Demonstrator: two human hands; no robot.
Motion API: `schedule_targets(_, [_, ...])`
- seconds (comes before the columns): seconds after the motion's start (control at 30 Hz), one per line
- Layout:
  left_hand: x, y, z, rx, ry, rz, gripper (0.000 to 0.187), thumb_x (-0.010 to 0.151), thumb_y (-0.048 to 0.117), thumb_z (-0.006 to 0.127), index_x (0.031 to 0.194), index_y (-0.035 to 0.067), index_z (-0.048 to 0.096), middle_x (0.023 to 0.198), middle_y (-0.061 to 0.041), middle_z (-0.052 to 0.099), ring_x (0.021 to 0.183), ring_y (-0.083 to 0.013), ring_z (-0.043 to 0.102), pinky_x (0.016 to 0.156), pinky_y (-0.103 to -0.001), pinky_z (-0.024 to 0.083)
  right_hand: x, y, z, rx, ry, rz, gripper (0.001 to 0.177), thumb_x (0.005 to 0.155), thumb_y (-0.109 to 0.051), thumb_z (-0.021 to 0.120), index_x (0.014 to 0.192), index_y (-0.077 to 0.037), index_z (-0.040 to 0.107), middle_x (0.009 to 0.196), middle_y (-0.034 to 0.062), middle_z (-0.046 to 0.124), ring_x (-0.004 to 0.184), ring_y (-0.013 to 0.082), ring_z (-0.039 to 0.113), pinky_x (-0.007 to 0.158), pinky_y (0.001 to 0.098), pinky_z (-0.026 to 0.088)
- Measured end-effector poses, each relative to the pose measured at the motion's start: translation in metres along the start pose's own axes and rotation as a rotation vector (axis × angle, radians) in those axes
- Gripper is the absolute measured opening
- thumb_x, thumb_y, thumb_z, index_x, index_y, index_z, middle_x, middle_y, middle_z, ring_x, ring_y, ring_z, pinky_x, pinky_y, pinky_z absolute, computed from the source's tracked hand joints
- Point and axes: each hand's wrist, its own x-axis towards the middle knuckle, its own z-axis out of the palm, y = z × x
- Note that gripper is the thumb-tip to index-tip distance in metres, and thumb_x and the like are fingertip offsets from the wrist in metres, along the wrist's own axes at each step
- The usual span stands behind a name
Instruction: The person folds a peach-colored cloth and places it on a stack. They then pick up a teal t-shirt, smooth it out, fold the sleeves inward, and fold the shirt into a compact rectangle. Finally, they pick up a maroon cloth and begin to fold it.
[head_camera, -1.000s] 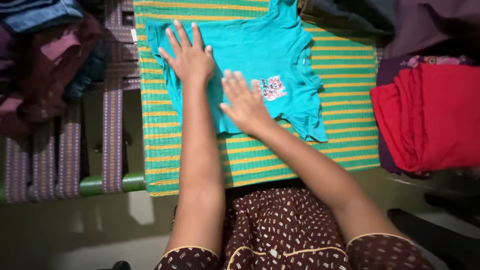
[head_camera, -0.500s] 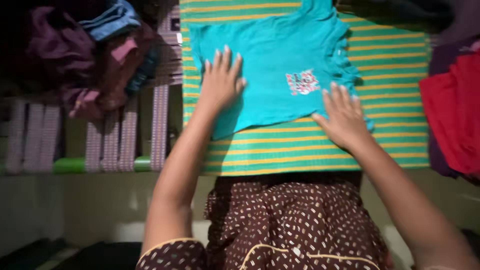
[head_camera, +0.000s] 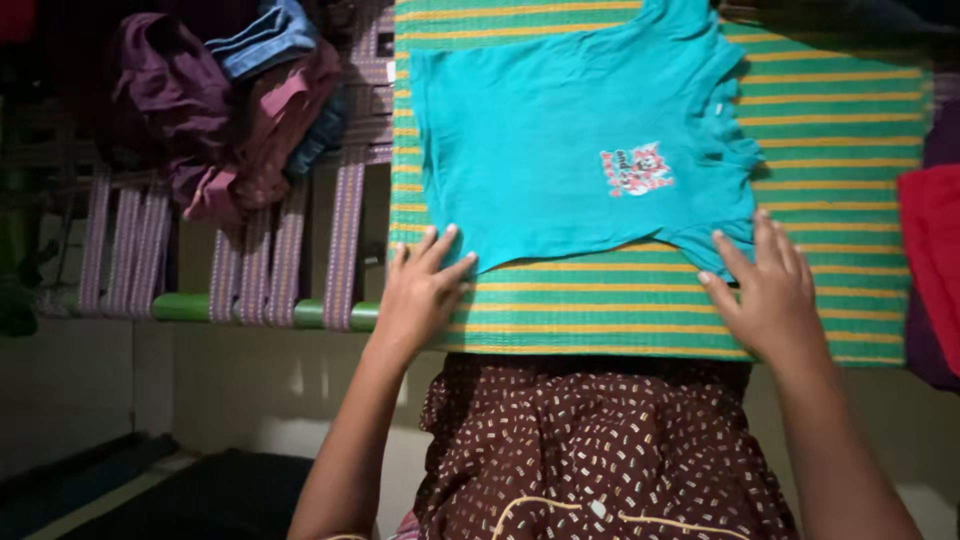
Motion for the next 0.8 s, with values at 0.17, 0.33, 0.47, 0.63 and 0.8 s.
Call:
schedule_targets(0.17, [0.001,-0.012,-0.002,-0.075,0.05,0.061,0.047,0.084,0.019,0.074,0.13,0.015,0.071,0.152,-0.014,0.055,0.143,-0.0386,0.044,0.113,-0.06,0.033,-0.013,0.053,-0.016,0.313,0.052,0.017,0.044,0.096,-0.014,0.06,0.14,-0.013,0.064,0.16,0.0153,0.05,0.14,0.0374,0.05,0.112,0.0475,0.043])
schedule_targets(0.33, [0.007,-0.003,-0.01,0.066,0.05,0.032,0.029,0.086,0.012,0.071,0.114,0.017,0.079,0.147,-0.008,0.059,0.144,-0.0365,0.044,0.114,-0.064,0.032,-0.011,0.075,-0.018,0.197,0.082,-0.057,0.052,0.091,0.006,0.053,0.138,-0.014,0.066,0.157,0.0147,0.054,0.139,0.0399,0.051,0.111,0.0494,0.045])
schedule_targets(0.47, [0.007,0.001,-0.01,0.075,0.08,0.043,0.027,0.087,0.007,0.066,0.11,0.013,0.079,0.146,-0.009,0.061,0.145,-0.0364,0.045,0.116,-0.064,0.033,0.006,0.064,-0.025,0.047,0.086,-0.135,0.054,0.092,0.003,0.057,0.138,-0.022,0.069,0.155,0.0125,0.056,0.135,0.0369,0.054,0.112,0.0496,0.042])
schedule_targets(0.63, [0.001,0.004,-0.002,0.027,0.148,0.048,0.02,0.093,0.005,0.065,0.108,0.011,0.077,0.146,-0.008,0.062,0.146,-0.0362,0.049,0.115,-0.061,0.038,0.025,0.05,-0.039,0.109,0.045,-0.276,0.046,0.079,-0.013,0.072,0.125,-0.02,0.074,0.147,0.017,0.055,0.129,0.0404,0.052,0.105,0.0529,0.038])
schedule_targets(0.8, [0.0,0.023,-0.006,0.058,0.233,0.065,0.025,0.087,0.008,0.072,0.111,0.009,0.076,0.141,-0.015,0.062,0.137,-0.0413,0.052,0.108,-0.063,0.039,0.011,0.053,-0.041,0.266,-0.044,-0.293,0.024,0.082,-0.009,0.068,0.105,-0.012,0.076,0.145,0.012,0.061,0.129,0.0351,0.057,0.105,0.0451,0.046])
